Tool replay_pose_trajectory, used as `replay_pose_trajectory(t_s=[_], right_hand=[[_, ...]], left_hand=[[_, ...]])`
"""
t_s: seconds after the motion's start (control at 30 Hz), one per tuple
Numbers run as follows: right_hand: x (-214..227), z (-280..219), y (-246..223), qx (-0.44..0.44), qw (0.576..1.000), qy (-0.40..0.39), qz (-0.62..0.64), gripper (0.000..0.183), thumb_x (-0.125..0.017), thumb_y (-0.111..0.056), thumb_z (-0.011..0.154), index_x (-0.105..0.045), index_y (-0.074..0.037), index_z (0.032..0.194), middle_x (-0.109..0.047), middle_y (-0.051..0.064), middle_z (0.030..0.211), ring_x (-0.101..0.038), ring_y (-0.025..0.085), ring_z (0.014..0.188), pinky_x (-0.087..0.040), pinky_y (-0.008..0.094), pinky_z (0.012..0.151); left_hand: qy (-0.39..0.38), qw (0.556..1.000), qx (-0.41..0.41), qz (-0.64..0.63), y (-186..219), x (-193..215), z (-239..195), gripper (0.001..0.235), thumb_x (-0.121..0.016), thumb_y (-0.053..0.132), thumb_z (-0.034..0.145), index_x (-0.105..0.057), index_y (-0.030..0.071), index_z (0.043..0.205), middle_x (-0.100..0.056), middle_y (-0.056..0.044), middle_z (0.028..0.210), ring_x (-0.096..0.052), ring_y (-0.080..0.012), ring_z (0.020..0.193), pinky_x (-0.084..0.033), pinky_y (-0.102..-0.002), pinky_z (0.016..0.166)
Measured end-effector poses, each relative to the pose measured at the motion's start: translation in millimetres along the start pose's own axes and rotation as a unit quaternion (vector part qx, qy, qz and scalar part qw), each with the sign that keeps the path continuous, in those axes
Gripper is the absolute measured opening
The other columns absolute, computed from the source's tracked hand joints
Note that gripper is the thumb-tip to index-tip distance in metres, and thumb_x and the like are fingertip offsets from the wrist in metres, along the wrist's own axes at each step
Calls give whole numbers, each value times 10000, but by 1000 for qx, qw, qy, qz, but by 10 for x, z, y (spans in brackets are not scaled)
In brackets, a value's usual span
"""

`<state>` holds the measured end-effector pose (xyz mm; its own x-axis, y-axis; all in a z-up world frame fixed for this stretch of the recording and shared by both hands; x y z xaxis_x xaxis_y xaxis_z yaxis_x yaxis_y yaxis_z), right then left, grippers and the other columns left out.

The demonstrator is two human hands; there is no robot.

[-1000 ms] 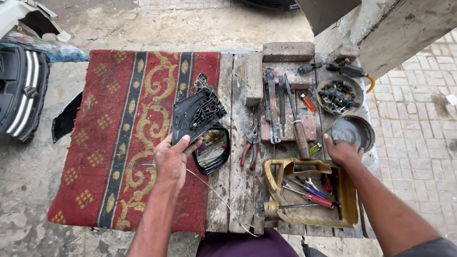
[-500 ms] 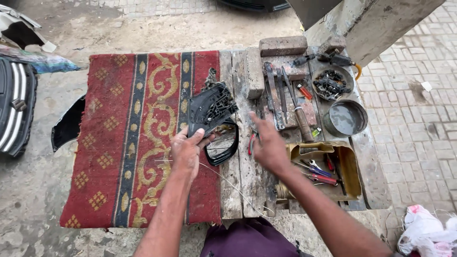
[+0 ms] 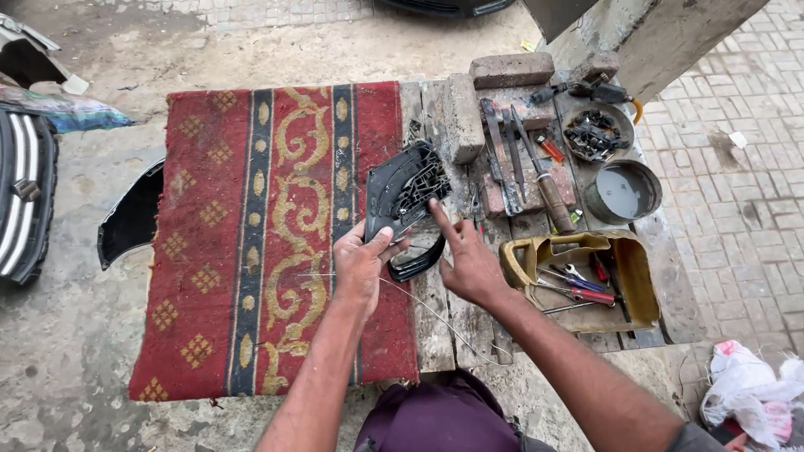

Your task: The person uses a soldering iron to apply heat to a black plastic car part, likely a headlight housing, resting on a patterned rug. They manipulate the part with their hands, turning it over to work on different sections, and use a metal tool to scrape or adjust the heated areas.

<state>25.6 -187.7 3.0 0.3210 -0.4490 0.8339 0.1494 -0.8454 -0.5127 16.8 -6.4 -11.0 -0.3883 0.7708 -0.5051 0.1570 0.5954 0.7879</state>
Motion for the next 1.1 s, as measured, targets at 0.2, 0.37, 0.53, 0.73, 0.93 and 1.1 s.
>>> replay_pose_trajectory(t_s=[0.2, 0.37, 0.53, 0.73, 0.93, 1.1], right_hand=[[-43, 19, 32, -35, 998, 29, 33, 938, -673, -167, 882, -175, -395, 1644, -498, 175, 1267, -604, 476, 1158, -575, 595, 845], [49, 8, -157, 4, 999, 27, 28, 895, -656, -131, 885, -233, -391, 1629, -496, 183, 1313, -605, 461, 1172, -584, 581, 854], [49, -4, -272, 1, 999, 39, 34, 830, -671, -162, 897, -310, -411, 1602, -498, 177, 1361, -607, 380, 1198, -600, 508, 847], [68, 238, 0, -195, 819, 226, 490, 241, -729, -105, 899, -741, -17, 1124, -720, 120, 1069, -661, 147, 829, -617, 261, 639], [-169, 385, 249, -324, 664, 122, 663, 275, -813, -94, 814, -685, -19, 1045, -743, 176, 960, -767, 327, 875, -652, 480, 821], [-279, 495, 381, -329, 637, 151, 681, 239, -846, -1, 744, -670, -8, 905, -728, 206, 859, -756, 325, 791, -646, 437, 795]], left_hand=[[-11, 1000, 7, 13, -26, 88, 68, 243, -638, -89, 910, -685, -86, 1148, -743, -285, 1042, -750, -435, 969, -669, -484, 833], [-11, 1000, 3, 14, 81, 39, 63, 240, -627, -97, 915, -686, -97, 1148, -739, -283, 1034, -747, -436, 976, -669, -502, 832], [-5, 1000, 7, 6, 116, 56, -23, 224, -634, -102, 906, -691, -96, 1123, -743, -284, 1020, -750, -437, 967, -670, -505, 834], [-6, 1000, 2, 26, 126, 33, -61, 233, -653, -93, 904, -710, -77, 1130, -749, -264, 1028, -760, -405, 951, -670, -503, 822], [-20, 1000, 4, 22, 17, 36, -72, 237, -655, -92, 903, -708, -81, 1133, -747, -280, 1029, -752, -429, 957, -669, -504, 820], [-23, 999, 4, 34, 20, 26, -114, 260, -660, -84, 901, -713, -67, 1155, -750, -263, 1050, -755, -398, 958, -671, -475, 820]])
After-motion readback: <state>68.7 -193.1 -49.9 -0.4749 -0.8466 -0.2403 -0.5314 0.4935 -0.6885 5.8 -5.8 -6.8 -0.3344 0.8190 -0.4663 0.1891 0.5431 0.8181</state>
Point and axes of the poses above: each hand's wrist, its own z-axis towards the middle knuckle, its own x-axis out of the back of the hand, y = z × x, the point moved 4 cm from there along z, towards the middle knuckle
